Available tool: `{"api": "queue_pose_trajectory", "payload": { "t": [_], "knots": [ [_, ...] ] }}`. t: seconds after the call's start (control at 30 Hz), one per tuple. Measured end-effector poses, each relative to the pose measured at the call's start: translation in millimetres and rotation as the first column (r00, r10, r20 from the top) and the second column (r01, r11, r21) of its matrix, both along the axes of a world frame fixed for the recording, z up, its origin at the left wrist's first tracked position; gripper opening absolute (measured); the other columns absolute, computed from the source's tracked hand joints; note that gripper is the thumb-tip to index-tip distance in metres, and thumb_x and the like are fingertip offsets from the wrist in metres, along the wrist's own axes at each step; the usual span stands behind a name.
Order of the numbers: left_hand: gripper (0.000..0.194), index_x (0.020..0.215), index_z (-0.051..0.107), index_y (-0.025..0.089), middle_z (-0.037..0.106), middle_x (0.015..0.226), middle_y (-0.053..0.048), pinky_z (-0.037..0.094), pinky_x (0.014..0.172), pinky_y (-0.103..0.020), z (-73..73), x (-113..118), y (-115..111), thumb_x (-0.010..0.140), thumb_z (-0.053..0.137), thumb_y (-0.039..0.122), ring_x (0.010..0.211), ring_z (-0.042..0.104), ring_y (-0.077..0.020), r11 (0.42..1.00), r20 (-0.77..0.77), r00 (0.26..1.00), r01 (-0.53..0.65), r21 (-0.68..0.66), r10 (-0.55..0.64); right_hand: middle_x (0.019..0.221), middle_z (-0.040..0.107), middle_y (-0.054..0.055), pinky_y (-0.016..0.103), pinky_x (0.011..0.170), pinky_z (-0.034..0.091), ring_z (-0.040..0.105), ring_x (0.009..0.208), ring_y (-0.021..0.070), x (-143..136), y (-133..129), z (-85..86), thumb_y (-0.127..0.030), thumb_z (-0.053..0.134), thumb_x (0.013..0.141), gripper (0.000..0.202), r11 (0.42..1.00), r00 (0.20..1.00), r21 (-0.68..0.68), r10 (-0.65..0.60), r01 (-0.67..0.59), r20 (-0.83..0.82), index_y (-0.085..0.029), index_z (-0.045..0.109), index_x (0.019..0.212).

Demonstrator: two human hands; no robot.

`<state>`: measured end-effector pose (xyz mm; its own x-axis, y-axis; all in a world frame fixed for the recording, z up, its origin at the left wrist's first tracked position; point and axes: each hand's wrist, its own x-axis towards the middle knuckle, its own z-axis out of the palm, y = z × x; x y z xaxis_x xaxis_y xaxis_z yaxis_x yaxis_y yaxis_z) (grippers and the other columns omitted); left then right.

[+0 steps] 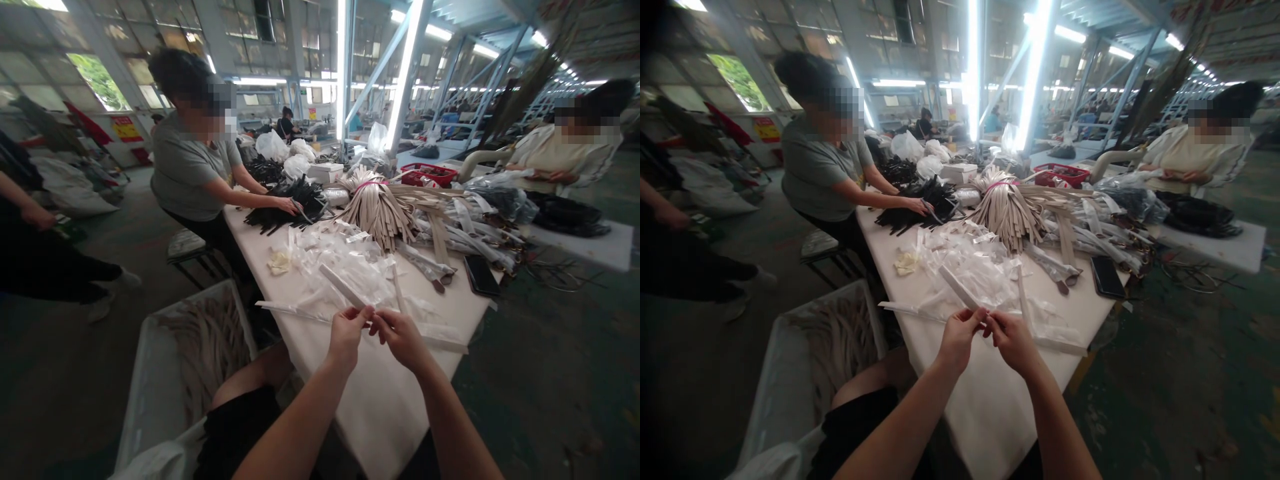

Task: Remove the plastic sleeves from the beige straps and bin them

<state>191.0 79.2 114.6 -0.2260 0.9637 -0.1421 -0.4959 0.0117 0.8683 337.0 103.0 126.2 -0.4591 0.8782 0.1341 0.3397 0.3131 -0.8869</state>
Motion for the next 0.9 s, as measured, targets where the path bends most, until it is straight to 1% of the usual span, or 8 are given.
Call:
{"api": "queue_pose_trajectory", "payload": {
  "t": [0.1, 0.2, 0.27, 0.43, 0.57, 0.67, 0.77, 0.9],
  "knots": [
    [0.039, 0.071, 0.070, 0.011, 0.065, 0.067, -0.006, 0.044, 0.057, -0.028, -2.1, 3.4, -3.0, 0.067, 0.085, 0.047, 0.055, 0.053, -0.0126, 0.999, 0.025, 0.998, 0.052, -0.015, -0.051, 0.069, 0.069, 0.005, 0.026, 0.052, 0.045, 0.057, 0.052, 0.0146, -3.1, -1.1, -0.1, -0.050, 0.046, 0.098, 0.043, 0.998, 0.999, -0.051, 0.022, -0.024, -0.050, -0.018, 0.069, 0.080],
    [0.044, 0.081, 0.073, 0.011, 0.071, 0.084, -0.012, 0.048, 0.064, -0.030, -2.7, -2.4, -4.4, 0.074, 0.078, 0.054, 0.070, 0.062, -0.0184, 0.996, 0.086, 0.993, 0.084, -0.018, -0.082, 0.063, 0.066, 0.003, 0.025, 0.049, 0.043, 0.054, 0.047, 0.0131, -1.9, -4.1, -4.7, -0.053, 0.046, 0.097, 0.047, 0.996, 0.998, -0.082, 0.025, -0.029, -0.050, -0.018, 0.067, 0.074],
    [0.052, 0.089, 0.074, 0.011, 0.072, 0.094, -0.016, 0.048, 0.060, -0.030, -3.8, -4.1, -5.5, 0.080, 0.068, 0.062, 0.074, 0.064, -0.0209, 0.990, 0.149, 0.979, 0.140, 0.012, -0.141, 0.063, 0.067, 0.003, 0.025, 0.047, 0.043, 0.052, 0.045, 0.0126, -2.9, -6.6, -9.1, -0.054, 0.047, 0.097, 0.046, 0.993, 0.998, -0.113, 0.031, -0.037, -0.058, -0.018, 0.068, 0.076],
    [0.056, 0.093, 0.073, 0.009, 0.072, 0.092, -0.017, 0.043, 0.049, -0.028, -2.0, 5.3, -11.2, 0.085, 0.061, 0.063, 0.062, 0.060, -0.0178, 0.970, 0.146, 0.960, 0.235, 0.053, -0.241, 0.070, 0.070, 0.007, 0.026, 0.045, 0.044, 0.057, 0.048, 0.0148, -8.8, -13.4, -7.3, -0.058, 0.047, 0.095, 0.049, 0.987, 0.992, -0.158, 0.001, -0.021, -0.127, -0.016, 0.069, 0.080],
    [0.046, 0.087, 0.073, 0.013, 0.072, 0.101, -0.016, 0.052, 0.073, -0.035, 22.4, -2.2, -14.6, 0.088, 0.060, 0.057, 0.084, 0.067, -0.0240, 0.989, 0.078, 0.993, 0.075, 0.131, -0.085, 0.079, 0.072, 0.007, 0.027, 0.057, 0.050, 0.064, 0.059, 0.0170, 0.3, -22.6, 7.1, -0.053, 0.050, 0.096, 0.041, 0.983, 0.988, -0.152, 0.087, -0.107, -0.129, -0.018, 0.070, 0.096],
    [0.046, 0.085, 0.073, 0.014, 0.072, 0.103, -0.015, 0.050, 0.087, -0.039, 44.1, -9.1, -19.1, 0.089, 0.058, 0.058, 0.097, 0.066, -0.0277, 0.981, -0.005, 0.999, -0.035, 0.189, 0.036, 0.073, 0.071, 0.006, 0.026, 0.054, 0.047, 0.060, 0.055, 0.0155, 6.3, -28.3, 13.9, -0.052, 0.048, 0.097, 0.042, 0.983, 0.992, -0.147, 0.095, -0.106, -0.083, -0.018, 0.071, 0.089],
    [0.048, 0.083, 0.073, 0.015, 0.072, 0.101, -0.014, 0.049, 0.088, -0.039, 53.9, -4.5, -26.9, 0.089, 0.057, 0.059, 0.097, 0.066, -0.0284, 0.979, -0.081, 0.996, -0.026, 0.204, 0.044, 0.069, 0.070, 0.005, 0.025, 0.050, 0.044, 0.052, 0.048, 0.0126, 3.3, -29.1, 17.1, -0.052, 0.046, 0.098, 0.044, 0.990, 0.994, -0.128, 0.052, -0.064, -0.098, -0.018, 0.070, 0.085],
    [0.044, 0.087, 0.075, 0.014, 0.073, 0.096, -0.013, 0.050, 0.084, -0.037, 54.1, -3.3, -31.8, 0.089, 0.060, 0.056, 0.092, 0.066, -0.0274, 0.975, -0.124, 0.991, -0.030, 0.220, 0.058, 0.066, 0.068, 0.005, 0.025, 0.047, 0.039, 0.049, 0.046, 0.0119, -1.6, -26.8, 21.9, -0.051, 0.048, 0.097, 0.042, 0.993, 0.993, -0.105, 0.033, -0.045, -0.111, -0.017, 0.070, 0.085]
  ]
}}
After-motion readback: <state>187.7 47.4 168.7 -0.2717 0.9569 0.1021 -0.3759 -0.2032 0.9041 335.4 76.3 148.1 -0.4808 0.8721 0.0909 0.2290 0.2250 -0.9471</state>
